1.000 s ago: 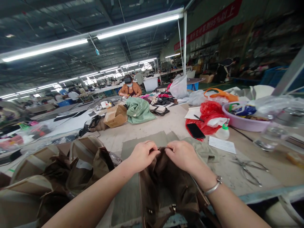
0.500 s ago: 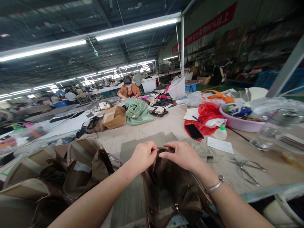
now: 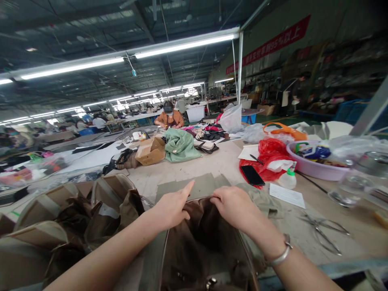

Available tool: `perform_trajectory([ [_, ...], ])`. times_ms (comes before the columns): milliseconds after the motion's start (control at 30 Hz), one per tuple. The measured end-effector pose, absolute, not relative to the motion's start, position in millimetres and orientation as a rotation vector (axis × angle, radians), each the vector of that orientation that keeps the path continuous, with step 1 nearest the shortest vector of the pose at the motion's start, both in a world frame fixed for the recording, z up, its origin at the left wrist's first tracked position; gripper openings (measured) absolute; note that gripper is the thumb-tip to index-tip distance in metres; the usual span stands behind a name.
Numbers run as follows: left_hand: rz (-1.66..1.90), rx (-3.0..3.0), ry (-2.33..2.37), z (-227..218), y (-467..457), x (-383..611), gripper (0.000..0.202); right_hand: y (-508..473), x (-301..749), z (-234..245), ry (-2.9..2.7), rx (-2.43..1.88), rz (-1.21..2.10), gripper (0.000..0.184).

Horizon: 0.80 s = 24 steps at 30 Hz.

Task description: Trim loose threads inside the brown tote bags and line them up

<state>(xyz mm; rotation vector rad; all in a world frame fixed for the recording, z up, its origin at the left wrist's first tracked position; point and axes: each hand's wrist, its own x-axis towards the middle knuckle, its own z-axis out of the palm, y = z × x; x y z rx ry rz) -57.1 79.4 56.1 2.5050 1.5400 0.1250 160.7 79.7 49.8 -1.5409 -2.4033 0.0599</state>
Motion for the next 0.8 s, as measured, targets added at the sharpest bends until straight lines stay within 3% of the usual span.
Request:
perform_trajectory([
  [233, 0.296, 2.671, 1.309, 66, 80, -39, 0.035, 68, 177, 35, -2.133, -1.782, 0.087, 0.025],
  [333, 0.454, 2.734, 1.314, 65, 77, -17, 0.018, 71, 181, 30, -2.098, -1.753, 0.15, 0.024],
  [500, 0.49, 2.821, 1.429, 53, 83, 1, 0.009, 77, 186, 27, -2.077, -1.681, 0.254, 0.023],
  [800, 0.364, 3.108, 1.403, 48, 79, 5, 0.014, 75, 183, 24, -2.059, -1.677, 0.24, 0.023],
])
